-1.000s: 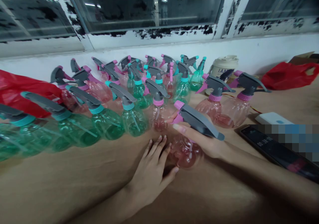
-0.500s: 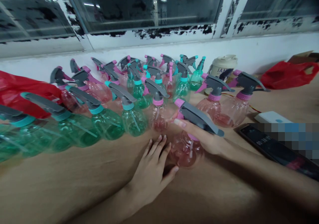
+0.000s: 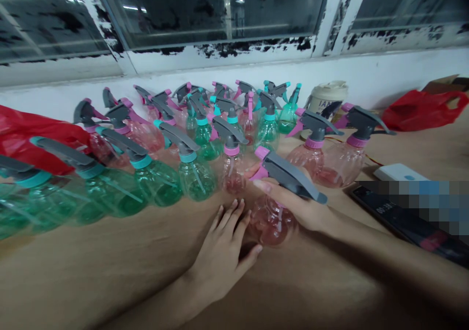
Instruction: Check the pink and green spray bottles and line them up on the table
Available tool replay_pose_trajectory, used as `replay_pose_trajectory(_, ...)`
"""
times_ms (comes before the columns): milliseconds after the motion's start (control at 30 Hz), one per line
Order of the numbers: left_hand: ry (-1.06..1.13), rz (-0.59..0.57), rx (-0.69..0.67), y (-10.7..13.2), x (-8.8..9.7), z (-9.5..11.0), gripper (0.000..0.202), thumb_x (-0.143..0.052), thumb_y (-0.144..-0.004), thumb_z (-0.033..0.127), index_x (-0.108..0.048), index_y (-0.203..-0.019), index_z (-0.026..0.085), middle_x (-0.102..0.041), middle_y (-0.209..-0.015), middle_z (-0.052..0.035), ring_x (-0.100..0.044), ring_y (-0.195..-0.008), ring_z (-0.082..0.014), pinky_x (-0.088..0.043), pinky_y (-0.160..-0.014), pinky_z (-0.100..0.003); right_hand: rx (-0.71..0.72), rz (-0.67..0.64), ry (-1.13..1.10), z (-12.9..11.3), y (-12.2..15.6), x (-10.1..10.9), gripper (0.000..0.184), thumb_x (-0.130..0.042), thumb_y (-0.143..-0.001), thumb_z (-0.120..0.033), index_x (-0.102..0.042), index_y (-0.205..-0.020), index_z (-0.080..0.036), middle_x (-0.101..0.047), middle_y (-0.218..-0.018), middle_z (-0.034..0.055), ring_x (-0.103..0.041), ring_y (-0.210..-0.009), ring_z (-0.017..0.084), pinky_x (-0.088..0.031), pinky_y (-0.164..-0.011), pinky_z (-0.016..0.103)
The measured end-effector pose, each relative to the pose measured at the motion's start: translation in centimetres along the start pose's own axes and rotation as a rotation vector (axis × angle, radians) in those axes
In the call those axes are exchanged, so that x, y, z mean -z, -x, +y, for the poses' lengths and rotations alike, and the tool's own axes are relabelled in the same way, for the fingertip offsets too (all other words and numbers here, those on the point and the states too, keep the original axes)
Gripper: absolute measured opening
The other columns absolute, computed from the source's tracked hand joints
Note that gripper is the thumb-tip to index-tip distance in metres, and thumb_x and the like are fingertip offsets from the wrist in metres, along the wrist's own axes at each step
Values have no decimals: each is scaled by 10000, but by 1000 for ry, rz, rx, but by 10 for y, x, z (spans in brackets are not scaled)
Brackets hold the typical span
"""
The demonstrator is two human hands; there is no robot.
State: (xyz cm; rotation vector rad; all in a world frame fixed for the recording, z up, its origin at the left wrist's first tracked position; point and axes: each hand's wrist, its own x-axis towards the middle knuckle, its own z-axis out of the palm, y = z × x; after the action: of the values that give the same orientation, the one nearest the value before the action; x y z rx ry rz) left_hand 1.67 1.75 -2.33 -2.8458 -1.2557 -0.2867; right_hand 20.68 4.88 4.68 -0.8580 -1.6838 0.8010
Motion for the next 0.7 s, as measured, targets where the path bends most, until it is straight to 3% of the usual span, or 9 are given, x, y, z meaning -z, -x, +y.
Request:
replay_pose_trajectory(467, -2, 4, 1, 1, 1, 0, 575, -476, -928, 464, -437, -1350, 75, -399, -1450, -186, -327, -1361, -313, -313, -1082, -536, -37, -61, -44, 1, 0, 2, 225, -600, -848, -430, -615, -976, -245, -680, -993, 8, -644, -933, 169, -504, -878, 321)
replay_pose_trajectory(700, 4, 20, -4, 0, -1, 0, 545, -479, -927, 463, -459, -1330, 96, -411, -1445, -175, -331, -1360, -308, -314, -1082, -535, 23, -57, 34, -4, -5, 6, 275, -562, -853, -488, -584, -782, -224, -579, -680, -31, -560, -651, 134, -469, -623, 279)
